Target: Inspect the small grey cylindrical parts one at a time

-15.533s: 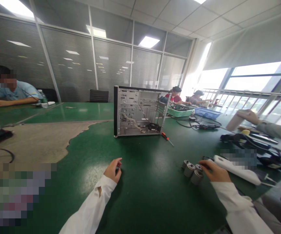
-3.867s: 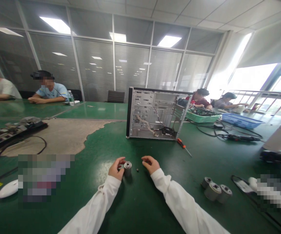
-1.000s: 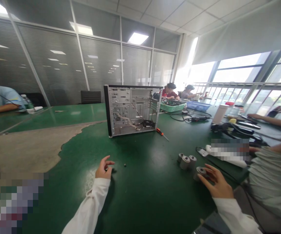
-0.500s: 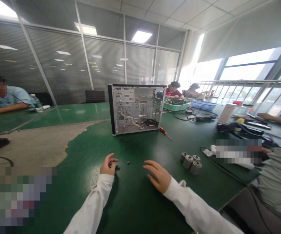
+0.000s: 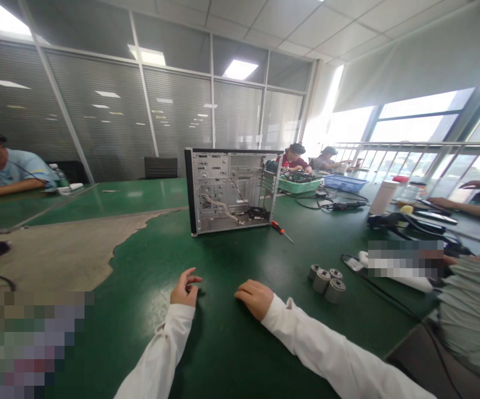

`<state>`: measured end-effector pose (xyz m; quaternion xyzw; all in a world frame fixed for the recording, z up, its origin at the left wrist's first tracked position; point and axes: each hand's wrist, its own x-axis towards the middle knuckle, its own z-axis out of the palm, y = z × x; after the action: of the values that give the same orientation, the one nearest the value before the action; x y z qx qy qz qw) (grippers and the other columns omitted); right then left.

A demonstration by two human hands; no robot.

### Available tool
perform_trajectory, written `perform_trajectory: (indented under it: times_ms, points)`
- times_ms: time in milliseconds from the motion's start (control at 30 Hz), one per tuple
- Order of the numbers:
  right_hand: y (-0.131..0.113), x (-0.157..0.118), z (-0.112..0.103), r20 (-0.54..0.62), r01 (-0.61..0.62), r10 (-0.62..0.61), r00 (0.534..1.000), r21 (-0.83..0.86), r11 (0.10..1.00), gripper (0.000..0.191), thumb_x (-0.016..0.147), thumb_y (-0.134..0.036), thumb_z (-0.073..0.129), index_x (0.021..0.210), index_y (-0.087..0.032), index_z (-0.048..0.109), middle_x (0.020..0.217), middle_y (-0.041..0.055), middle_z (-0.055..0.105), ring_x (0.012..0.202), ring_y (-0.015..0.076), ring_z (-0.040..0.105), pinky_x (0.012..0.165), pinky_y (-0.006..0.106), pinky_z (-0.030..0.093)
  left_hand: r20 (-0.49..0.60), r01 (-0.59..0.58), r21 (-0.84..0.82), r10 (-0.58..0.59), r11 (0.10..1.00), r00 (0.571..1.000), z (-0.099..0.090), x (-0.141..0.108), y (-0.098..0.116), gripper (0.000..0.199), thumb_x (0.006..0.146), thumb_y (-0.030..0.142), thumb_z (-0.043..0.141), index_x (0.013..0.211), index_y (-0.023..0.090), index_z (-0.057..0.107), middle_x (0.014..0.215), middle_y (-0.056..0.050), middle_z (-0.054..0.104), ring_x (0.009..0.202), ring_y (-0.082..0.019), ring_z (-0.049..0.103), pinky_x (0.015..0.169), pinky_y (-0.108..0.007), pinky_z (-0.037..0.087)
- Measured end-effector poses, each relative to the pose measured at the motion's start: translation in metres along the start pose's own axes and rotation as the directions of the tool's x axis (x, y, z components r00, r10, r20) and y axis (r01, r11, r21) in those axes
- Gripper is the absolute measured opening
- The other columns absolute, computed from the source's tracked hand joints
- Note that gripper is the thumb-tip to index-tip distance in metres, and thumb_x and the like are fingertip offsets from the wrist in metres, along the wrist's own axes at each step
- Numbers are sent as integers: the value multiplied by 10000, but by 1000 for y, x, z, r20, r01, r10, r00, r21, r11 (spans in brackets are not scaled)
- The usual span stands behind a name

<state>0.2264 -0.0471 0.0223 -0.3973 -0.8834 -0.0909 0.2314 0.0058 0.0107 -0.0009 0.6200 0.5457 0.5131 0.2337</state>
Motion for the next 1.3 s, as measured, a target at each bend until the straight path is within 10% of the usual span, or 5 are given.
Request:
perform_trajectory:
  times_ms: [133,267,467,1067,1300]
  points:
    - [37,-53,-47,-161,-247,219,962,-186,951,240,786,-186,376,910,-199,582,823,56,627,732,167,547,652,277,389,-8,6,9,-6,1000,1000,0,1,0,434,554,149,378,974,173,485,699,-8,636,643,-144,586,600,-255,463]
    - [82,-108,-85,-430,-527,376,821,-314,790,233,758,-307,435,862,-178,598,740,46,641,672,166,572,633,264,384,7,34,3,-34,999,999,2,1,-4,445,548,160,378,978,175,488,719,-6,638,588,-137,580,585,-263,469]
    - [102,-153,-103,-467,-696,524,713,-381,608,312,755,-409,367,787,-181,578,644,38,619,574,163,566,550,256,390,2,44,-18,-44,999,999,3,2,-7,440,555,158,383,982,175,490,712,-9,634,635,-140,594,577,-247,481]
    - [108,-173,-93,-416,-655,593,689,-9,755,266,677,-238,403,898,-214,549,974,61,558,888,198,529,701,309,449,21,41,35,-42,999,999,1,1,-3,439,558,159,376,981,182,495,732,-8,636,640,-137,591,599,-244,468]
    - [139,-170,-98,-22,-593,656,754,407,695,495,605,-215,434,1100,-207,437,1137,69,482,1044,227,442,726,327,462,15,44,53,-45,998,999,0,1,-1,435,554,173,377,972,187,495,729,-8,638,599,-136,584,581,-251,461]
